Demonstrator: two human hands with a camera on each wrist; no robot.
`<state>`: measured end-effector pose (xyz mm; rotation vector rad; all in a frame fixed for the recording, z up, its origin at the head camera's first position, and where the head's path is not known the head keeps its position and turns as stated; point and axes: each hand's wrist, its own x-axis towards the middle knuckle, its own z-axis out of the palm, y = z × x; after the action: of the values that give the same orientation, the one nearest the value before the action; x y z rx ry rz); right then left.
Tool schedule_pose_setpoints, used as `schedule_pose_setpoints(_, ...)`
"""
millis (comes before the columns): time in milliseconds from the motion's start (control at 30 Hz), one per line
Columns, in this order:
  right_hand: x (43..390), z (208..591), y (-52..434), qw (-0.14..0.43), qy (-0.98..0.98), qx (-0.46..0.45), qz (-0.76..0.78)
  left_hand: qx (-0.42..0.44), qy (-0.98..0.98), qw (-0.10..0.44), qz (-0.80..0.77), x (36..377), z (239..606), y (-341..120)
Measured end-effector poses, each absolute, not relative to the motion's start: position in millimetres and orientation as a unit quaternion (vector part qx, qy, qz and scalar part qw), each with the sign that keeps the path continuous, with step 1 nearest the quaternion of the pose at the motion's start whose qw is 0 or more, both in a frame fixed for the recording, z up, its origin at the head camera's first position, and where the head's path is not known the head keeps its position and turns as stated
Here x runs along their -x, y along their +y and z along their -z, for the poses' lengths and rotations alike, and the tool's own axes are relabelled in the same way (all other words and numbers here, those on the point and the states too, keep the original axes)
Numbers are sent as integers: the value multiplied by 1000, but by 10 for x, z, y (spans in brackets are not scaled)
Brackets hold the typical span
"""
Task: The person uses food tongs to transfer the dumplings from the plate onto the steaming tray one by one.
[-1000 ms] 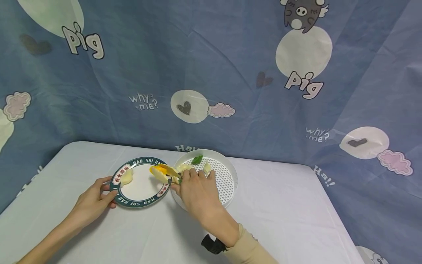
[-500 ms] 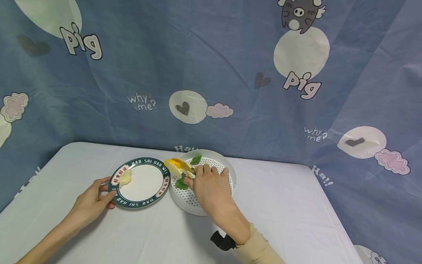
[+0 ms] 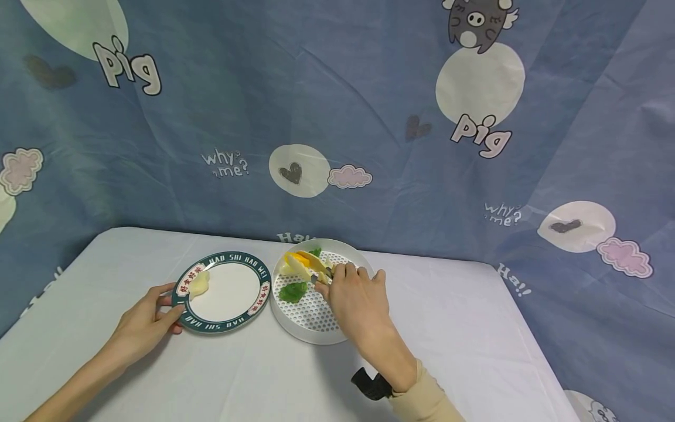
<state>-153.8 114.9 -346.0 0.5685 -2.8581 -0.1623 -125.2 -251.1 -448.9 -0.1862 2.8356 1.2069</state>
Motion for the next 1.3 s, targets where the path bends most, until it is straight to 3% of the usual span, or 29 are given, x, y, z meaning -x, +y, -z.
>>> schedule_pose_setpoints(300, 1541, 3478, 1259, 133, -971, -187, 61, 58, 917, 29, -394, 1258, 4484, -2511)
schedule_pose_setpoints(767, 1539, 3465, 1290, 112, -978, -169, 41, 56, 916, 34, -397, 1263, 4505, -2534)
schedule_pose_setpoints(1300, 1539, 3469, 1327, 143, -973, -177, 42, 61, 917, 30, -392, 1263, 4491, -2505)
